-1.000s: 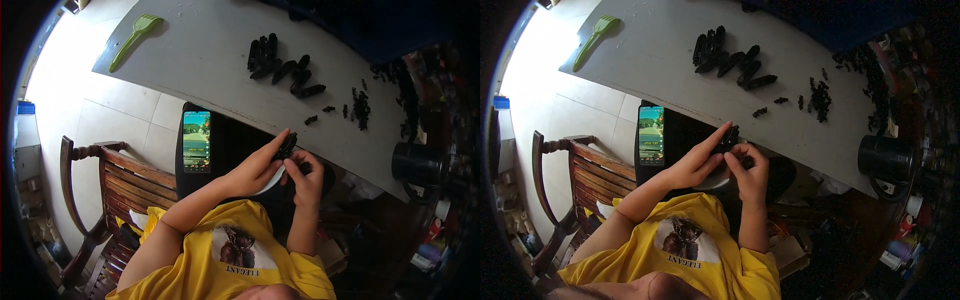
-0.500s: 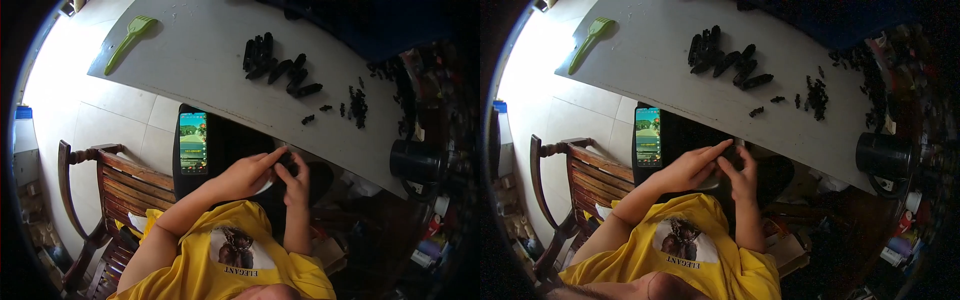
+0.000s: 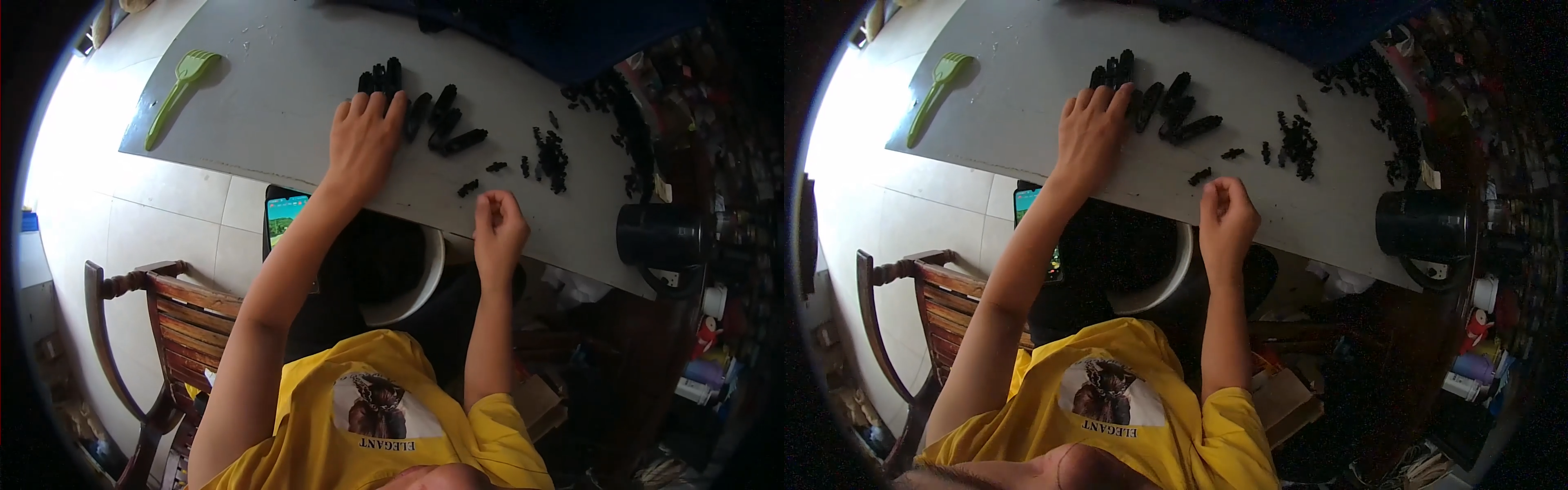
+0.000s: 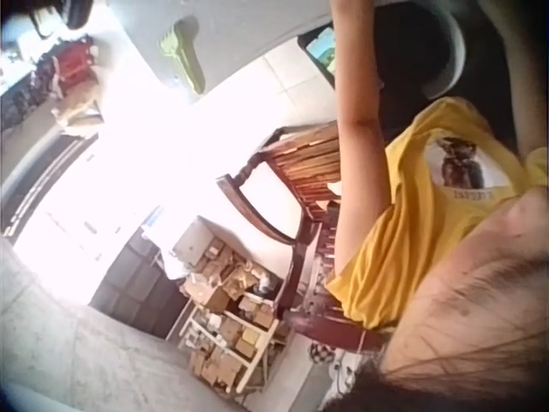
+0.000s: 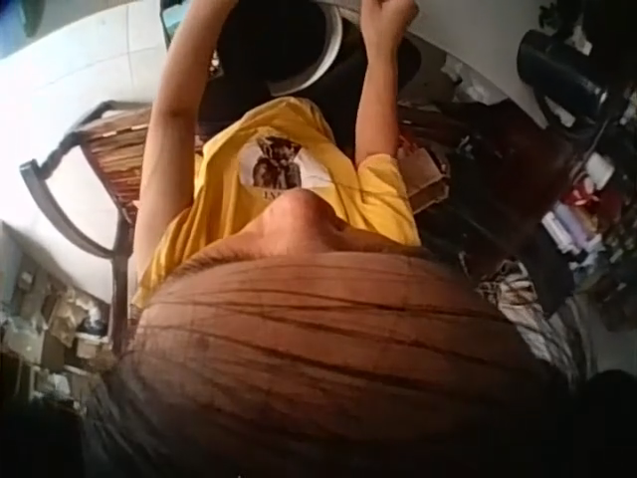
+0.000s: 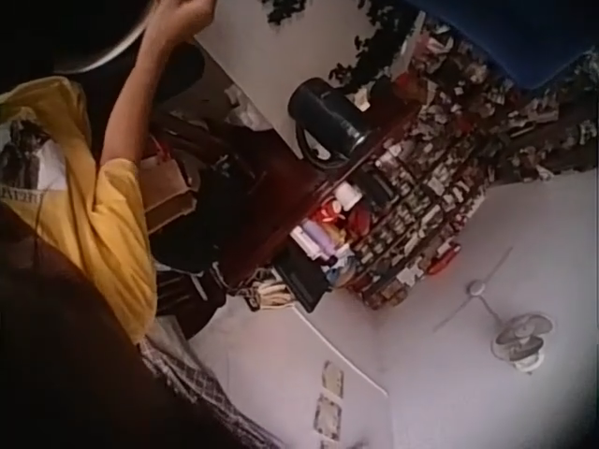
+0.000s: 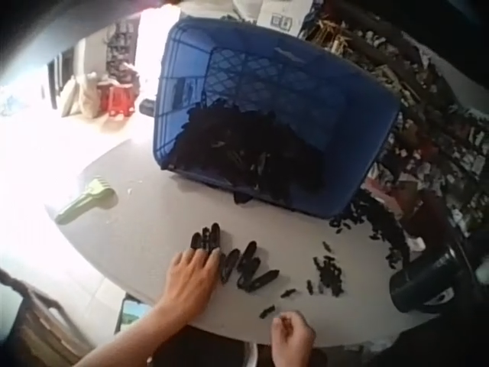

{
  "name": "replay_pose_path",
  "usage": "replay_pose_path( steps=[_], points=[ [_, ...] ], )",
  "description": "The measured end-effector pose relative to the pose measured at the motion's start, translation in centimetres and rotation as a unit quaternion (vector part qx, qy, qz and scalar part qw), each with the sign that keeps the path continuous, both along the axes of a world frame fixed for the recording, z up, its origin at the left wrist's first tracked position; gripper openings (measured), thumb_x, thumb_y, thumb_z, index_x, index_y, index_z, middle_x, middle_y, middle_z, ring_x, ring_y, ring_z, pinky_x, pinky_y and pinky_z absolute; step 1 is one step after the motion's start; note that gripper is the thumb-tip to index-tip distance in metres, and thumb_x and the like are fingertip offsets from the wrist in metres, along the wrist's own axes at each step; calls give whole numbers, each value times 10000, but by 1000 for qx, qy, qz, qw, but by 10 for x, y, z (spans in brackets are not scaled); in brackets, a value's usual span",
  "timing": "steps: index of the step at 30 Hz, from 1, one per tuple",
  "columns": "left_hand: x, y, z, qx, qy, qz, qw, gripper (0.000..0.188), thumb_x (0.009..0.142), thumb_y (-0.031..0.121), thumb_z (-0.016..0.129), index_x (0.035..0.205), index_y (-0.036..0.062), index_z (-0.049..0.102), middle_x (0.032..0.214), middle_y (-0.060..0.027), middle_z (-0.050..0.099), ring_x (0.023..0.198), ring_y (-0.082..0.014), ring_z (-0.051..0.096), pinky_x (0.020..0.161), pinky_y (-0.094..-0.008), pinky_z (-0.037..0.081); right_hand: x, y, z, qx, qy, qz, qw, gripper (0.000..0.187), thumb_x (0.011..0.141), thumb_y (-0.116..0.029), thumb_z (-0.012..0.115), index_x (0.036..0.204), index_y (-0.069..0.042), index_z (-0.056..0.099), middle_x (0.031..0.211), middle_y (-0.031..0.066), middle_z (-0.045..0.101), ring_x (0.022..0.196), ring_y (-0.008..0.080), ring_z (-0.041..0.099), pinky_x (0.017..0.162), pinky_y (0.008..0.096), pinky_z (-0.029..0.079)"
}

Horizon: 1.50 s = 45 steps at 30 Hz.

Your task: Manually removing debris or tabs from small black rubber/plastic components.

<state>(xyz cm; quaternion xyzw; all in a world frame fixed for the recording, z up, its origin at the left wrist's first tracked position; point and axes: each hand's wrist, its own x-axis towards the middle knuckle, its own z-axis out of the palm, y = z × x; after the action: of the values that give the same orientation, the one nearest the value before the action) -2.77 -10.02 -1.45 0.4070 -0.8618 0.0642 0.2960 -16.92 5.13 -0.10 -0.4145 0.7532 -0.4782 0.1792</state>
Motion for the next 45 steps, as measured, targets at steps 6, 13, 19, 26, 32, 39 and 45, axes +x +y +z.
replay_pose_path(
  steps=[6,13,19,26,32,39,45],
  points=[
    [17,28,14,94,144,-33,985,382,757,30,556,1136,18,512,875,-98,519,850,-232,520,700,-325,430,-6,-18,5,164,186,-30,968,88,798,-76,613,787,-5,564,561,13,526,536,71,506,496,236,379],
    [35,73,16,609,498,-175,593,323,921,97,441,1228,9,389,892,-48,528,545,-75,458,545,-187,406,11,-1,18,40,-271,76,959,53,797,-57,619,808,-19,584,658,35,593,507,74,507,463,186,377],
    [33,90,12,612,485,-205,590,363,939,153,413,1278,30,366,845,-32,522,597,-55,396,536,-164,321,39,8,27,-7,-400,141,906,113,795,-56,634,878,-9,572,725,41,607,537,82,536,479,175,388],
    [25,109,6,505,378,-258,732,491,902,94,365,1364,-22,245,1290,-172,416,1153,-230,439,980,-296,309,35,31,23,-6,-345,181,921,132,824,-12,553,951,5,520,790,51,592,614,81,546,567,193,443],
    [22,118,2,481,317,-319,753,601,813,27,447,1356,-51,201,1098,-259,482,1015,-359,509,876,-369,400,33,37,19,24,-156,163,974,215,831,20,557,1041,12,515,796,33,552,656,78,549,574,198,444],
    [24,121,8,528,338,-372,685,615,798,-19,445,1365,-21,208,890,-183,571,809,-296,583,761,-347,453,22,36,16,6,-370,150,917,284,776,-145,692,981,-27,535,783,8,543,593,57,475,492,178,347],
    [23,117,13,568,279,-376,677,594,795,-8,468,1358,37,283,916,-175,575,805,-290,584,751,-357,461,19,38,10,-17,-409,130,903,156,771,-83,663,872,-38,552,768,7,551,613,67,485,523,192,358]
  ],
)
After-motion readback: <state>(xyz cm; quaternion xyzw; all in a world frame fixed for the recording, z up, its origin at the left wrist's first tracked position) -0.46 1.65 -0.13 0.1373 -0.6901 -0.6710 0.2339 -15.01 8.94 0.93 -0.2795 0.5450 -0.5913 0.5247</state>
